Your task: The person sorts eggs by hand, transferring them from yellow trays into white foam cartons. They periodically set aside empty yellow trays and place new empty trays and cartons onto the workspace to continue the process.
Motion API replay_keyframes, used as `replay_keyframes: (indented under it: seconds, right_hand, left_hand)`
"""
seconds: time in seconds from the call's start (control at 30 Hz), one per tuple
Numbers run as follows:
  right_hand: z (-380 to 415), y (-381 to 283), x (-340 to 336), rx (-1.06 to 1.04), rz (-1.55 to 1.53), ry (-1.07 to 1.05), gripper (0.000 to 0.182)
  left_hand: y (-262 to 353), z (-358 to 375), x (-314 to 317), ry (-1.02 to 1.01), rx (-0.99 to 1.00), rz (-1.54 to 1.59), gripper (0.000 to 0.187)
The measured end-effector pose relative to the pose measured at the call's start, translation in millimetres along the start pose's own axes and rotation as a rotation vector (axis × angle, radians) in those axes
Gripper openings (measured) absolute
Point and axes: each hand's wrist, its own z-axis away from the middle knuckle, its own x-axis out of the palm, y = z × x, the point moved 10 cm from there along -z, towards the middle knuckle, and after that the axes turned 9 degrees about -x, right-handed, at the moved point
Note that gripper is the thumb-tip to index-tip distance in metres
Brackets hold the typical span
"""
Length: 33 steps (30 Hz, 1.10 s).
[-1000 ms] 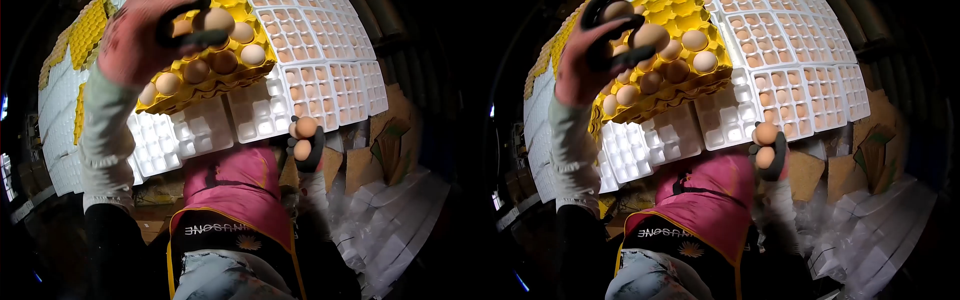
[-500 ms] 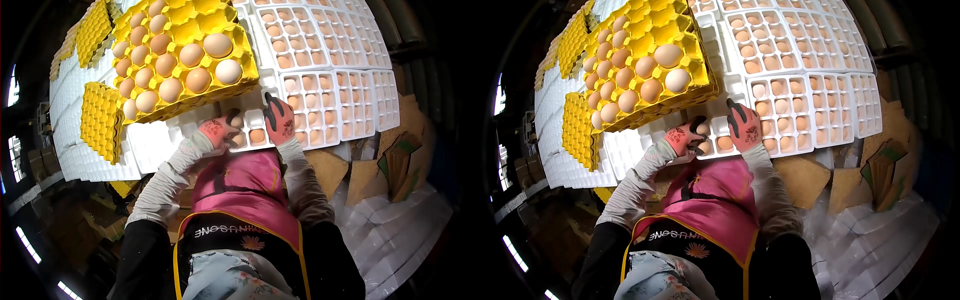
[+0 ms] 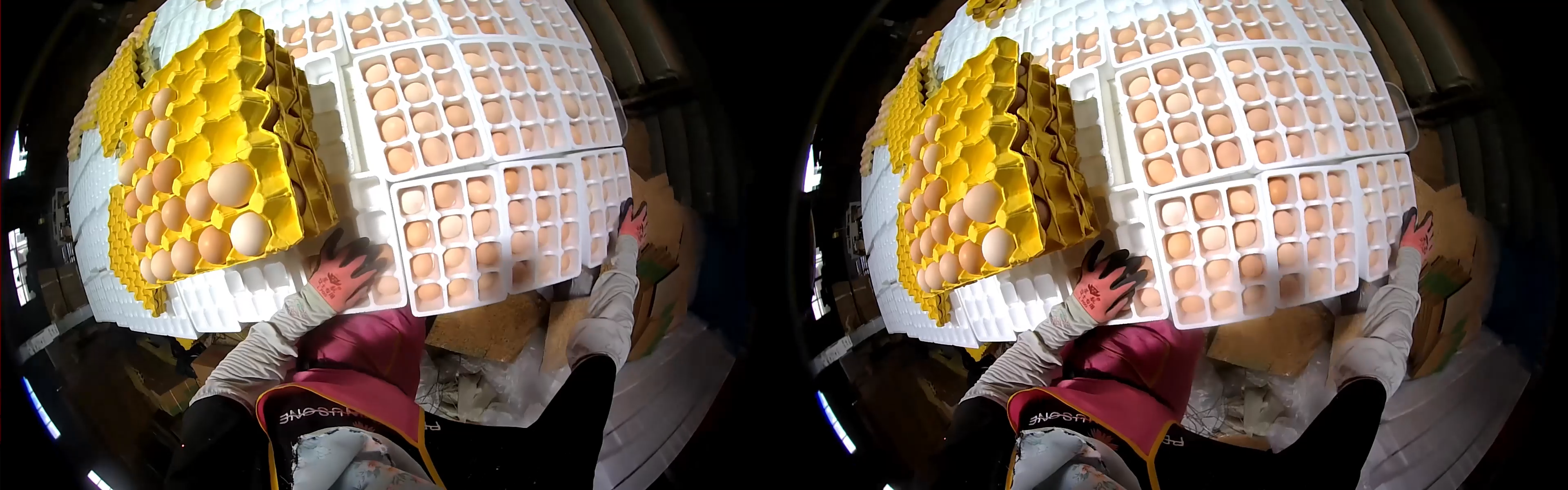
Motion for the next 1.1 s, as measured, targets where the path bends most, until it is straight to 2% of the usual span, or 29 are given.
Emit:
replay_keyframes:
  seconds: [0.03,0.07,0.13,0.17,0.2,0.27,0.33,0.4,0.47,0.5,0.6,0.67,0.7,0.83,0.87,0.93,0.97,1.0,1.07,1.1]
  right_hand:
    - [5.9,15.9,32.0,0.078,-0.068,-0.062,0.065]
    - [9.8,30.2,49.9,0.164,-0.125,-0.110,0.065]
    - [27.9,-50.2,-12.0,0.376,0.128,-0.388,0.065]
    - [26.1,-35.0,3.3,0.277,0.120,-0.300,0.063]
    - [22.8,-18.6,19.6,0.173,0.117,-0.219,0.062]
    - [8.3,-15.7,26.8,0.233,0.090,-0.547,0.061]
    - [-35.3,-104.6,-37.3,0.146,0.290,-0.352,0.060]
    - [-86.9,-142.3,-25.9,0.015,0.183,-0.076,0.060]
    - [-128.8,-139.8,51.4,-0.114,0.053,-0.068,0.061]
    - [-123.7,-157.4,48.7,0.146,-0.007,-0.332,0.065]
    - [-125.0,-168.7,39.4,0.185,0.054,-0.461,0.070]
    - [-126.8,-171.0,41.5,0.162,0.075,-0.486,0.071]
    - [-127.6,-174.1,34.2,0.155,0.106,-0.416,0.070]
    - [-120.0,-184.8,5.7,0.134,0.147,-0.491,0.071]
    - [-120.3,-162.1,32.9,0.142,0.075,-0.534,0.072]
    - [-107.7,-162.2,35.4,0.186,0.064,-0.487,0.071]
    - [-109.3,-157.5,51.0,0.142,0.163,-0.529,0.069]
    - [-103.0,-162.1,38.9,0.167,0.154,-0.530,0.069]
    - [-113.2,-219.8,-12.4,-0.158,0.302,-0.244,0.059]
    - [-115.0,-247.2,-27.7,-0.276,0.157,-0.225,0.055]
  left_hand:
    - [-4.7,0.1,3.5,-0.008,-0.015,0.031,0.036]
    - [-3.5,-2.1,3.0,0.015,0.029,-0.088,0.034]
    - [-3.8,-9.7,-2.5,0.056,0.043,-0.175,0.033]
    - [-7.7,-11.5,-0.3,0.035,-0.001,-0.137,0.033]
    - [-7.3,-12.8,4.2,0.024,0.062,-0.132,0.035]
    - [-9.4,-13.4,6.2,0.013,0.067,-0.094,0.039]
    - [-5.6,-18.8,-7.7,0.043,0.068,-0.060,0.041]
    - [-4.1,-23.7,-6.3,0.033,0.068,-0.082,0.044]
    - [-2.3,-23.5,-10.0,0.082,0.107,-0.120,0.039]
    - [-5.9,-21.1,-9.7,0.068,0.070,-0.067,0.037]
    - [-9.6,-18.6,-0.3,0.031,0.052,0.042,0.035]
    - [-1.7,-23.6,-15.7,0.069,0.095,0.036,0.035]
    - [-3.3,-23.8,-17.3,0.070,0.069,0.010,0.036]
    - [-9.0,-20.8,-4.1,0.052,-0.014,-0.033,0.037]
    - [-11.9,-19.7,1.0,0.021,-0.036,-0.018,0.038]
    - [-5.1,-24.7,-11.9,0.053,-0.002,-0.039,0.038]
    - [-9.9,-22.1,-4.0,0.018,-0.031,-0.012,0.038]
    - [-9.8,-25.2,-2.4,-0.008,-0.027,-0.017,0.038]
    - [-13.4,-20.3,3.6,-0.031,-0.042,-0.049,0.041]
    - [-15.7,-22.2,2.0,-0.025,-0.036,-0.054,0.041]
